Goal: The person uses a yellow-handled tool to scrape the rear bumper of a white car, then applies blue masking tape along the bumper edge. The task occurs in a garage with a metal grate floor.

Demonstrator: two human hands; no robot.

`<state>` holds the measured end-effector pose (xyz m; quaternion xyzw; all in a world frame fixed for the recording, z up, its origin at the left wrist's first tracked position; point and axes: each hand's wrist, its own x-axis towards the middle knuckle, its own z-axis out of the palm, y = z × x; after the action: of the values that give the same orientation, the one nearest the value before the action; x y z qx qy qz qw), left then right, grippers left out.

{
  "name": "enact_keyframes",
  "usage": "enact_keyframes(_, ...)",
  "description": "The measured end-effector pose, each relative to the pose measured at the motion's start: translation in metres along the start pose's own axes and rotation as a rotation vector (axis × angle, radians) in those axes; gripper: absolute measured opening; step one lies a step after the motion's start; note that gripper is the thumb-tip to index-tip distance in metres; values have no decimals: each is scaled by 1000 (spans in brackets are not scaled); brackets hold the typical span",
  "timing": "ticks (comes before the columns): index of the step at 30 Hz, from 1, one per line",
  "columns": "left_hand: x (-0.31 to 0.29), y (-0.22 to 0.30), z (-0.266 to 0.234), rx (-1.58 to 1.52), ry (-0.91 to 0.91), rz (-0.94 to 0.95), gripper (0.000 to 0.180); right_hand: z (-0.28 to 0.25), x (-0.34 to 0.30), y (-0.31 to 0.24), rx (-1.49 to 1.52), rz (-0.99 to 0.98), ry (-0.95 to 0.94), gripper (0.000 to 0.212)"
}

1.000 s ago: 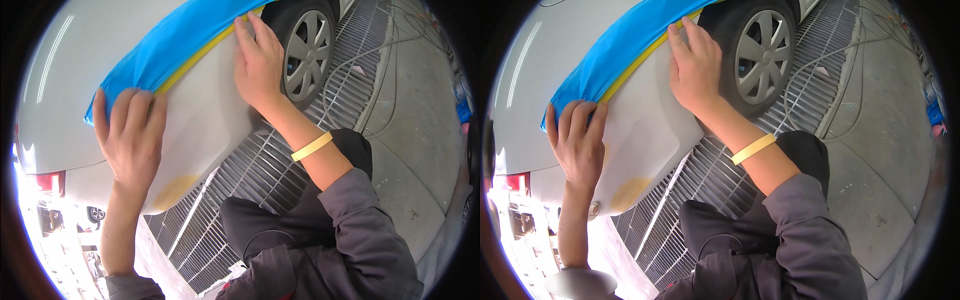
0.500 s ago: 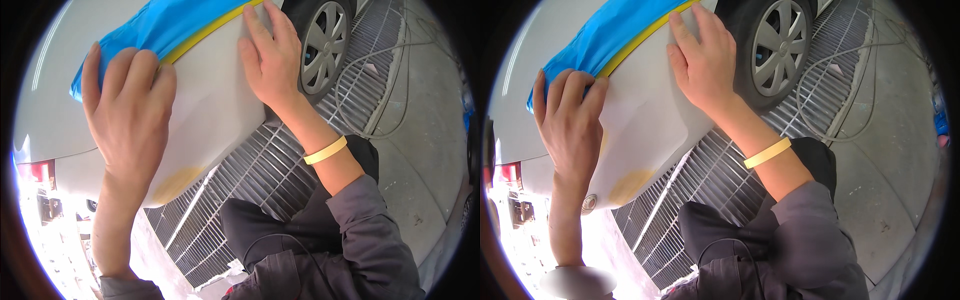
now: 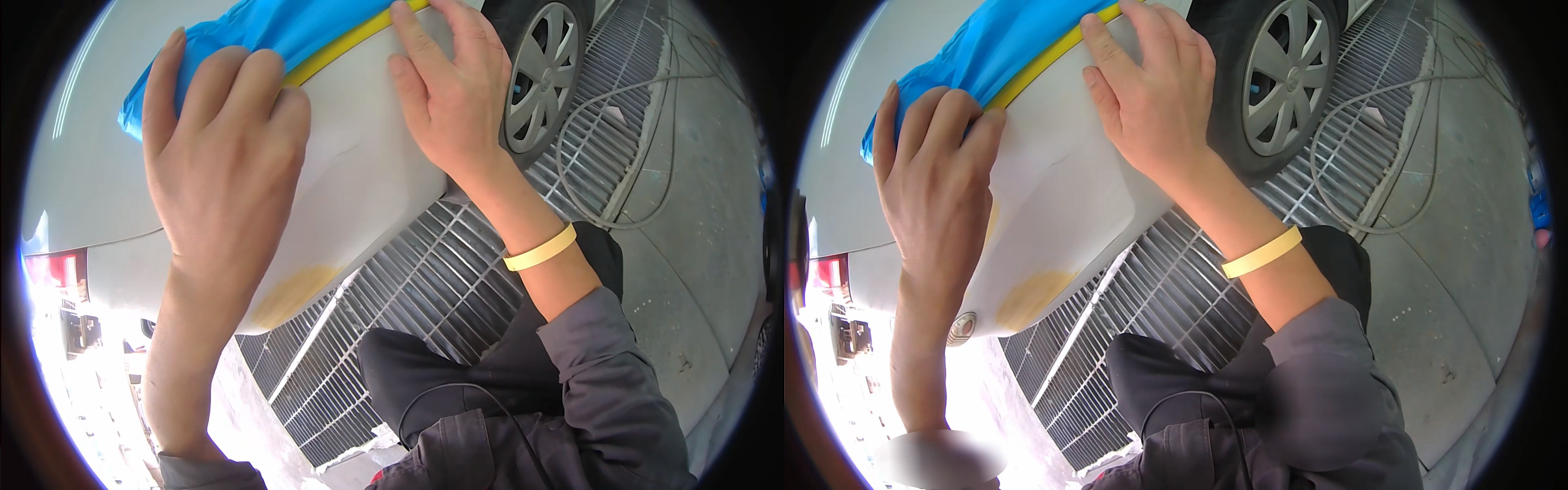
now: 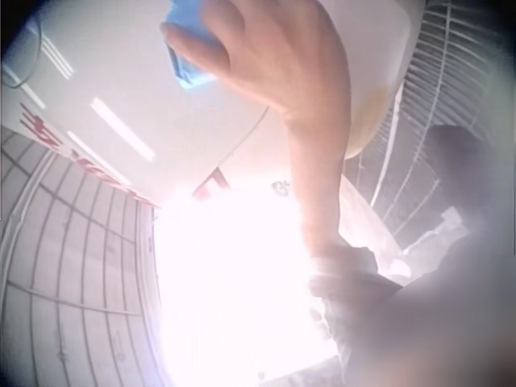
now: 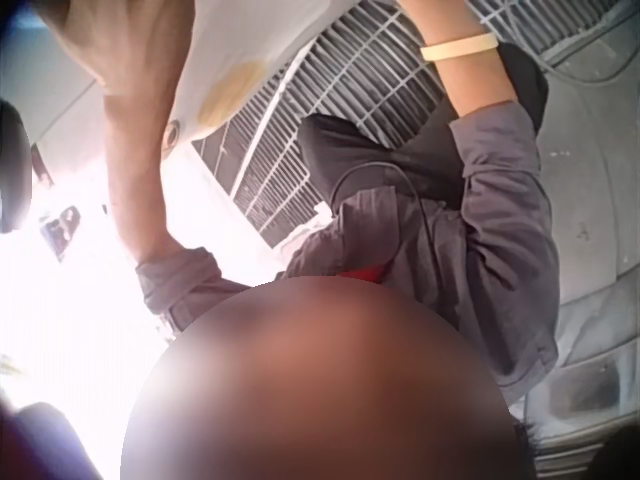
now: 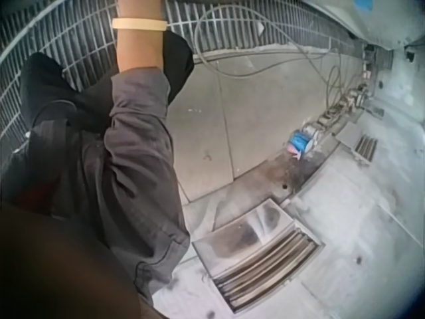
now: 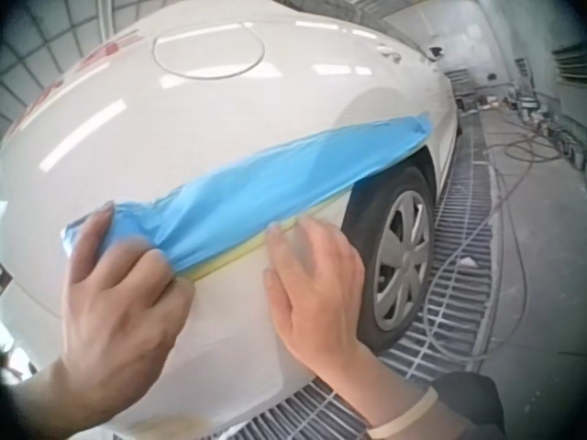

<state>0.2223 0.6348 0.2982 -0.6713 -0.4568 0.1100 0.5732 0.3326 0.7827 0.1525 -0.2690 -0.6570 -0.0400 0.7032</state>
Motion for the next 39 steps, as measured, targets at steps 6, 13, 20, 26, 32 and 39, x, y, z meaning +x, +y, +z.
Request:
enact_keyframes(6,1,-1,1,12,1,4,26,6,-3,-2,-45,-32,4,49)
enact_keyframes(13,-1,-1,3,14,2,3,25,12,-8,-15,-1,-35,-42,49)
enact_keyframes(20,1,-1,2,3,7,10,25,27,-18,-24,21,-53,76,54)
enact_keyframes(26,-7,-11,6,-99,126,48,28,33,-20,-37,44,-61,58,56)
enact_keyframes(32,-72,-63,-7,-145,235,189,33,14,-12,-40,-8,-102,-67,48)
enact_keyframes(39,-122,-66,-21,12,30,66,38,23,-14,-37,47,-129,-12,45)
